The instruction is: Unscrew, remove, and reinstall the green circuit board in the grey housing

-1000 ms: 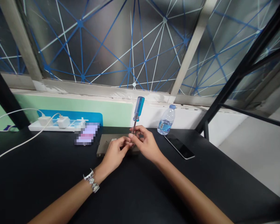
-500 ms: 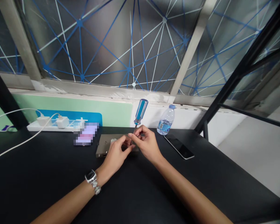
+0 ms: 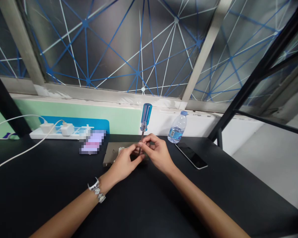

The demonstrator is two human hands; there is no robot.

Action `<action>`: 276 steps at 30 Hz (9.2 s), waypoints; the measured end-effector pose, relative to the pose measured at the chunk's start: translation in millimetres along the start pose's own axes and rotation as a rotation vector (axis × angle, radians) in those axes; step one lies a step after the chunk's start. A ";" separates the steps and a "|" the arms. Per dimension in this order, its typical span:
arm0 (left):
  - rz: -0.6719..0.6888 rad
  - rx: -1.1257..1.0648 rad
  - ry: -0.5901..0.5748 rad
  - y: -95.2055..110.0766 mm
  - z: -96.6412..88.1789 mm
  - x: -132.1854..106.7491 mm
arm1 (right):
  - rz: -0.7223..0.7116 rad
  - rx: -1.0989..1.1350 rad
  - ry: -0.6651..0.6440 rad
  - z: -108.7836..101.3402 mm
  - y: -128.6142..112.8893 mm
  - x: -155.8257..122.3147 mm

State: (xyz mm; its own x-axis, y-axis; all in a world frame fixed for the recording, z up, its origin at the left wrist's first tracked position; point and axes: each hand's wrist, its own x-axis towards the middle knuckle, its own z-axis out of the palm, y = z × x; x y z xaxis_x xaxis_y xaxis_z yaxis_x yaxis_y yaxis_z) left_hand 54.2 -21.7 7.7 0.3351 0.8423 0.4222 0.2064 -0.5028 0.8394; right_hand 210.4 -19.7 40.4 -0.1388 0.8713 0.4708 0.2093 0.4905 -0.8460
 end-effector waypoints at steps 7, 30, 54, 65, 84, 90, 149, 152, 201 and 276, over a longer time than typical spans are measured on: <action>-0.037 0.071 0.106 -3.6 -1.6 0.0 | -0.017 -0.019 0.042 5.2 3.9 -0.5; -0.108 -0.046 0.061 -4.3 0.2 -0.1 | -0.004 -0.020 0.005 4.2 2.7 2.0; -0.074 -0.075 0.057 -10.3 0.6 -1.4 | 0.028 0.011 -0.064 2.3 -0.2 0.0; 0.041 0.344 -0.025 6.3 -22.3 -12.5 | -0.036 0.086 0.011 -2.9 -2.6 -4.4; 0.243 0.828 -0.307 9.9 -33.5 -26.0 | -0.009 0.281 0.230 -15.5 9.3 -6.5; 0.190 0.802 -0.331 -9.4 -41.1 3.7 | -0.013 0.300 0.240 -16.1 5.9 -9.9; 0.081 0.687 -0.176 -32.1 -34.1 11.9 | -0.069 -0.276 -0.203 2.9 7.5 62.1; 0.083 0.686 -0.178 -31.3 -33.3 12.3 | -0.091 -0.305 -0.212 2.9 6.3 61.0; 0.082 0.710 -0.182 -33.1 -32.9 11.5 | 0.182 0.152 -0.159 -1.3 10.4 64.5; 0.102 0.701 -0.180 -34.2 -33.4 11.2 | 0.174 0.076 -0.405 -12.2 0.7 66.3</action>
State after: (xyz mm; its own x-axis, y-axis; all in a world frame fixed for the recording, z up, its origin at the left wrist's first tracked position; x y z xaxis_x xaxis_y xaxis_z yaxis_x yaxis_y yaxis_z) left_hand 20.2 11.4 -4.9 0.5174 0.7702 0.3730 0.6861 -0.6338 0.3570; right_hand 213.2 38.7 74.1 -0.4789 0.8556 0.1964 0.1938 0.3212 -0.9270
